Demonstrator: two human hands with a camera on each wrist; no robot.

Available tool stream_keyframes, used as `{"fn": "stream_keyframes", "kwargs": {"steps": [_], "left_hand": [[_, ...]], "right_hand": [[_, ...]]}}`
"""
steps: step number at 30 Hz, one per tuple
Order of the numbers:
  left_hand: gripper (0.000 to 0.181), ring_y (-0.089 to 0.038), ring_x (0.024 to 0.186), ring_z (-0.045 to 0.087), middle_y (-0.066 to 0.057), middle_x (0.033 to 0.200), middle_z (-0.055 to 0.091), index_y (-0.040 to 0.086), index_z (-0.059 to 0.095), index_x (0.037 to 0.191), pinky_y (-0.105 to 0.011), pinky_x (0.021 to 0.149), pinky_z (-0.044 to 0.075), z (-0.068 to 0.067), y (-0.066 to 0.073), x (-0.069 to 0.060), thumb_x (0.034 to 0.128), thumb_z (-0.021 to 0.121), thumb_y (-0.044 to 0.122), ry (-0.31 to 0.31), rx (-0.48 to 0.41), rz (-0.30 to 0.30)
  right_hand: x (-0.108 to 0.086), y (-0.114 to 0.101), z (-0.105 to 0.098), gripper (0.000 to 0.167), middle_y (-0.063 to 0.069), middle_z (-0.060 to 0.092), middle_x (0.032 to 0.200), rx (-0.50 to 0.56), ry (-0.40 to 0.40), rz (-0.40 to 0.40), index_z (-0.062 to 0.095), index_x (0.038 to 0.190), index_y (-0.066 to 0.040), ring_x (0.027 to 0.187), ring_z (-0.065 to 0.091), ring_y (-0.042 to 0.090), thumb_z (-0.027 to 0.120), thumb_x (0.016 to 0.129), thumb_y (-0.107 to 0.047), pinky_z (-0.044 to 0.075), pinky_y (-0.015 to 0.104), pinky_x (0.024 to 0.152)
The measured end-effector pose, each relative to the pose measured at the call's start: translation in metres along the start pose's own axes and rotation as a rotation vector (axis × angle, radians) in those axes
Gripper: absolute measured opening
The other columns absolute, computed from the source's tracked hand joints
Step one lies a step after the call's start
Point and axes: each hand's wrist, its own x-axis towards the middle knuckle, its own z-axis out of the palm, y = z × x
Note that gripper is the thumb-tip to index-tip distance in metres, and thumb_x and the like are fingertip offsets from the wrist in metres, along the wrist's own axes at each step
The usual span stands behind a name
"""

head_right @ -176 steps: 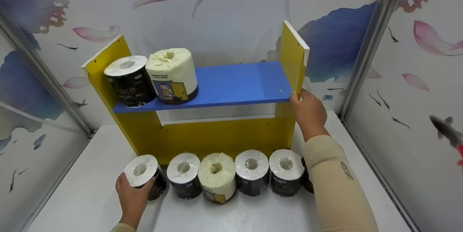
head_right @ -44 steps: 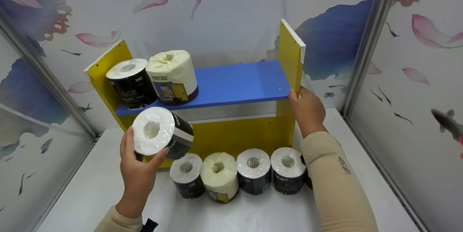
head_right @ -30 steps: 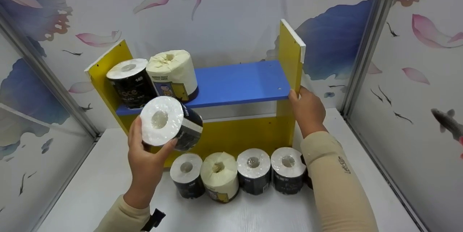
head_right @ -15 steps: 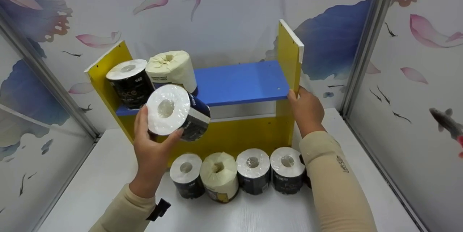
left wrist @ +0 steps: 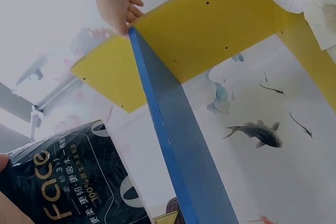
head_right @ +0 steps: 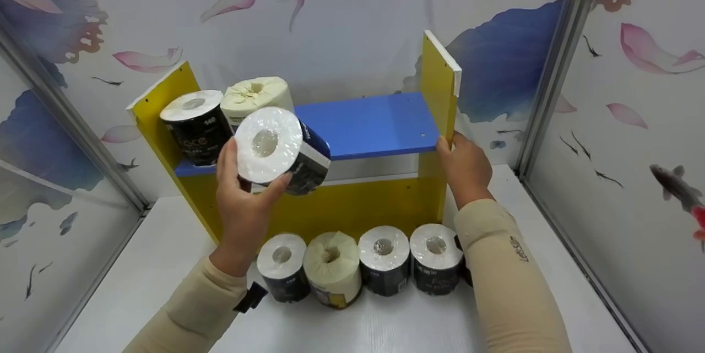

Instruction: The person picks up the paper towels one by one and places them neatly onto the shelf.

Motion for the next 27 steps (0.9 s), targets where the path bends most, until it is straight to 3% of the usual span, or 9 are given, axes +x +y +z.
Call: {"fn": "stream_keyframes", "kwargs": {"steps": [10,17,27], "left_hand": [[0.102,-0.022,0.143,0.023,-0.004,0.158,0.018,0.011,0.022,0.154,-0.047,0.11,0.03,0.01,0.001,0.011,0.0731,0.082,0.029,0.009,-0.007,-0.006],[0.102,-0.023,0.142,0.023,-0.007,0.157,0.019,0.01,0.023,0.153,-0.045,0.111,0.028,0.017,0.003,0.018,0.0725,0.083,0.025,0.001,-0.029,0.0],[0.101,-0.021,0.139,0.028,-0.007,0.156,0.022,0.008,0.025,0.152,-0.042,0.112,0.028,0.024,0.01,0.034,0.0723,0.084,0.025,-0.005,-0.023,-0.02]], "right_hand": [[0.0,-0.001,0.001,0.067,0.026,0.055,0.127,0.003,-0.003,0.022,0.048,0.138,0.001,0.094,0.047,0.035,0.03,0.101,-0.051,0.037,0.048,0.077],[-0.001,-0.002,0.001,0.066,0.025,0.058,0.123,-0.009,0.003,0.017,0.049,0.137,0.001,0.091,0.048,0.035,0.03,0.101,-0.05,0.036,0.046,0.073],[-0.002,-0.003,-0.001,0.067,0.026,0.057,0.125,-0.008,-0.012,0.018,0.047,0.138,0.002,0.095,0.049,0.036,0.03,0.101,-0.051,0.039,0.05,0.079]]}}
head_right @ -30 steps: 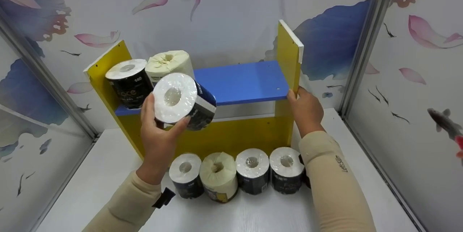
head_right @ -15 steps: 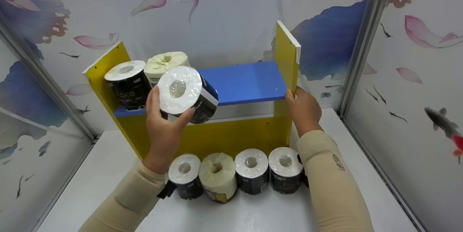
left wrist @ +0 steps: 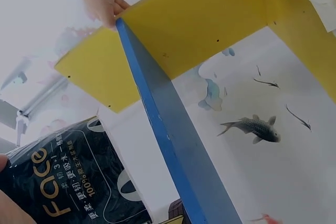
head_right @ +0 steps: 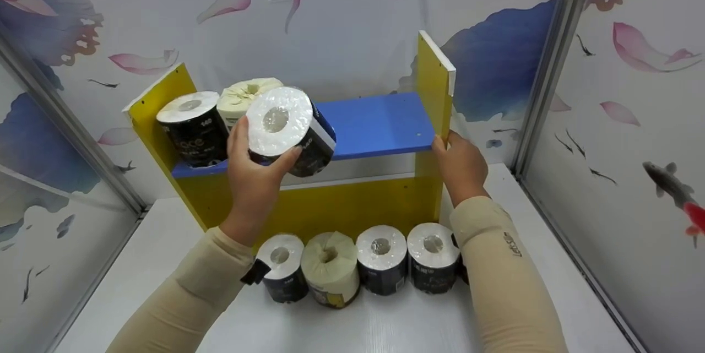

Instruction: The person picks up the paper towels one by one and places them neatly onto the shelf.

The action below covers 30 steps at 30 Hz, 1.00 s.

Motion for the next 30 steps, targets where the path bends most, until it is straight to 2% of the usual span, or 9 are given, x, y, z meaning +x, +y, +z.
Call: {"fn": "stream_keyframes", "kwargs": {"steps": [7,12,21,30], "left_hand": [[0.102,-0.021,0.14,0.026,-0.007,0.156,0.021,0.008,0.024,0.152,-0.042,0.112,0.027,0.006,0.002,0.008,0.0717,0.085,0.027,-0.007,0.016,-0.015],[0.103,-0.019,0.14,0.028,-0.006,0.156,0.022,0.009,0.026,0.152,-0.038,0.112,0.026,0.011,0.004,0.014,0.0702,0.085,0.026,0.0,0.016,-0.03],[0.102,-0.019,0.138,0.029,-0.006,0.155,0.024,0.008,0.027,0.152,-0.038,0.112,0.027,0.019,0.003,0.02,0.0698,0.086,0.025,0.002,0.012,-0.016],[0.102,-0.02,0.141,0.025,-0.006,0.156,0.023,0.008,0.026,0.152,-0.039,0.112,0.027,0.028,0.003,0.027,0.0706,0.086,0.025,-0.004,0.046,-0.022]], "right_hand": [[0.002,0.002,0.0,0.066,0.029,0.055,0.126,-0.019,0.002,-0.02,0.047,0.138,0.003,0.099,0.051,0.039,0.03,0.102,-0.05,0.039,0.055,0.084],[0.001,0.001,0.001,0.067,0.028,0.055,0.127,-0.011,0.007,-0.01,0.047,0.137,0.003,0.096,0.049,0.037,0.029,0.101,-0.05,0.039,0.052,0.081],[0.001,0.0,0.0,0.068,0.028,0.055,0.128,-0.016,0.001,-0.001,0.048,0.137,0.002,0.095,0.051,0.036,0.029,0.101,-0.051,0.039,0.051,0.079],[0.002,0.001,0.001,0.067,0.028,0.055,0.129,-0.013,-0.004,0.007,0.047,0.139,0.001,0.106,0.054,0.041,0.029,0.101,-0.051,0.041,0.058,0.09]]}}
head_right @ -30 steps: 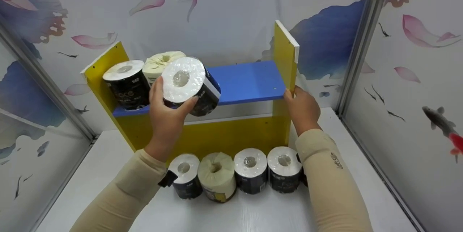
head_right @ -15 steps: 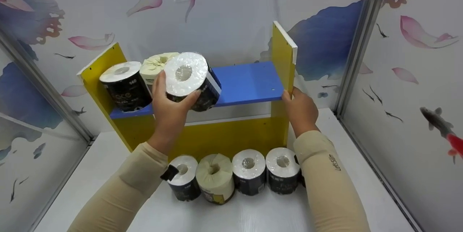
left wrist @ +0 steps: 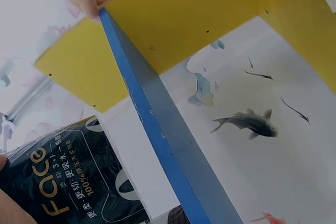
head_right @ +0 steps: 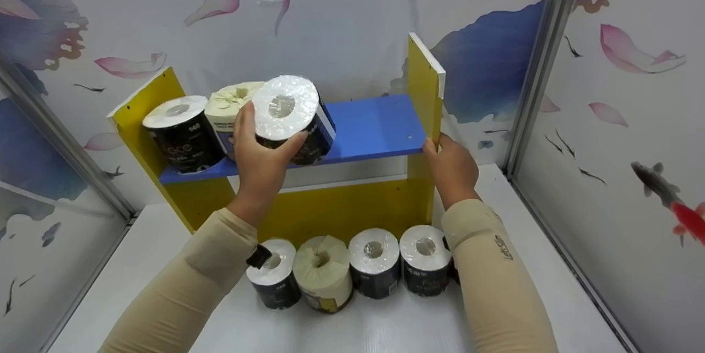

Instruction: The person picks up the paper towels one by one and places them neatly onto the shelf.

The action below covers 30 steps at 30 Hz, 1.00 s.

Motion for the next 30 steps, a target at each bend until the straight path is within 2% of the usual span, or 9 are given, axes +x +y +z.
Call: {"fn": "stream_keyframes", "kwargs": {"steps": [6,22,30], "left_hand": [[0.102,-0.019,0.141,0.026,-0.005,0.156,0.024,0.006,0.026,0.152,-0.037,0.111,0.029,0.004,0.0,0.005,0.0713,0.085,0.027,-0.008,0.032,0.014],[0.102,-0.019,0.141,0.028,-0.007,0.156,0.022,0.006,0.024,0.152,-0.035,0.112,0.029,0.018,-0.001,0.014,0.073,0.085,0.026,-0.028,0.069,-0.024],[0.102,-0.021,0.141,0.027,-0.009,0.157,0.02,0.005,0.022,0.152,-0.035,0.111,0.029,0.023,-0.003,0.017,0.0744,0.084,0.027,-0.041,0.067,-0.031]], "right_hand": [[-0.002,0.001,0.0,0.063,0.028,0.059,0.121,-0.008,0.012,-0.032,0.051,0.134,0.002,0.094,0.054,0.038,0.03,0.102,-0.048,0.042,0.054,0.08],[-0.005,-0.001,-0.001,0.064,0.029,0.056,0.125,-0.011,0.017,-0.01,0.049,0.136,0.002,0.102,0.055,0.041,0.029,0.102,-0.049,0.041,0.057,0.086],[-0.003,-0.002,-0.001,0.064,0.028,0.059,0.12,-0.025,0.024,-0.016,0.051,0.133,0.002,0.097,0.056,0.04,0.029,0.102,-0.049,0.042,0.055,0.082]]}}
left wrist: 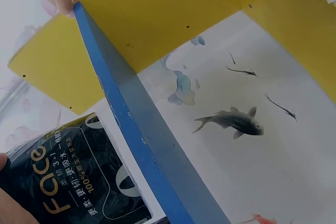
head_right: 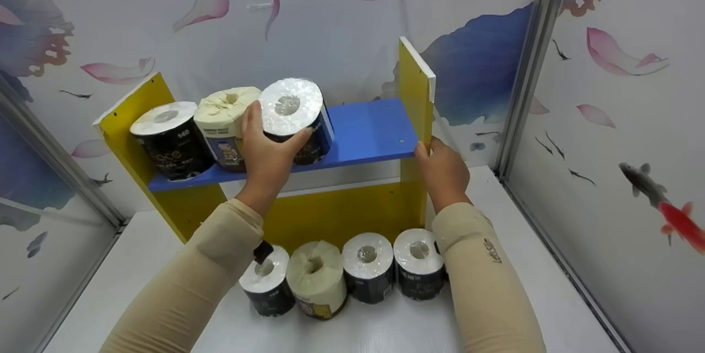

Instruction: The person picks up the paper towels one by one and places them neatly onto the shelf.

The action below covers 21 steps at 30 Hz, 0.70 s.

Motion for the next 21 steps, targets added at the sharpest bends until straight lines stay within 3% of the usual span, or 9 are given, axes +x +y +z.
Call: {"fn": "stream_keyframes", "kwargs": {"steps": [9,15,21], "left_hand": [[0.101,-0.024,0.141,0.027,-0.01,0.155,0.024,0.004,0.026,0.151,-0.036,0.113,0.026,0.003,0.0,0.005,0.0728,0.085,0.029,0.026,0.062,-0.008],[0.103,-0.023,0.143,0.022,-0.009,0.157,0.021,0.006,0.024,0.153,-0.035,0.113,0.026,0.007,0.002,0.007,0.073,0.085,0.03,0.002,0.066,-0.049],[0.103,-0.022,0.144,0.021,-0.009,0.157,0.02,0.005,0.024,0.152,-0.033,0.113,0.026,0.013,0.003,0.008,0.0725,0.085,0.028,-0.006,0.056,-0.051]], "right_hand": [[0.001,-0.003,0.003,0.061,0.026,0.061,0.118,-0.013,0.004,0.007,0.053,0.131,0.0,0.097,0.057,0.039,0.031,0.102,-0.048,0.043,0.054,0.081],[0.001,-0.003,0.002,0.063,0.027,0.06,0.121,-0.014,-0.007,0.024,0.051,0.135,0.0,0.099,0.057,0.039,0.031,0.101,-0.049,0.042,0.055,0.082],[0.0,-0.001,0.0,0.062,0.027,0.06,0.12,-0.004,0.006,0.017,0.052,0.132,0.001,0.098,0.056,0.04,0.031,0.102,-0.049,0.042,0.055,0.083]]}}
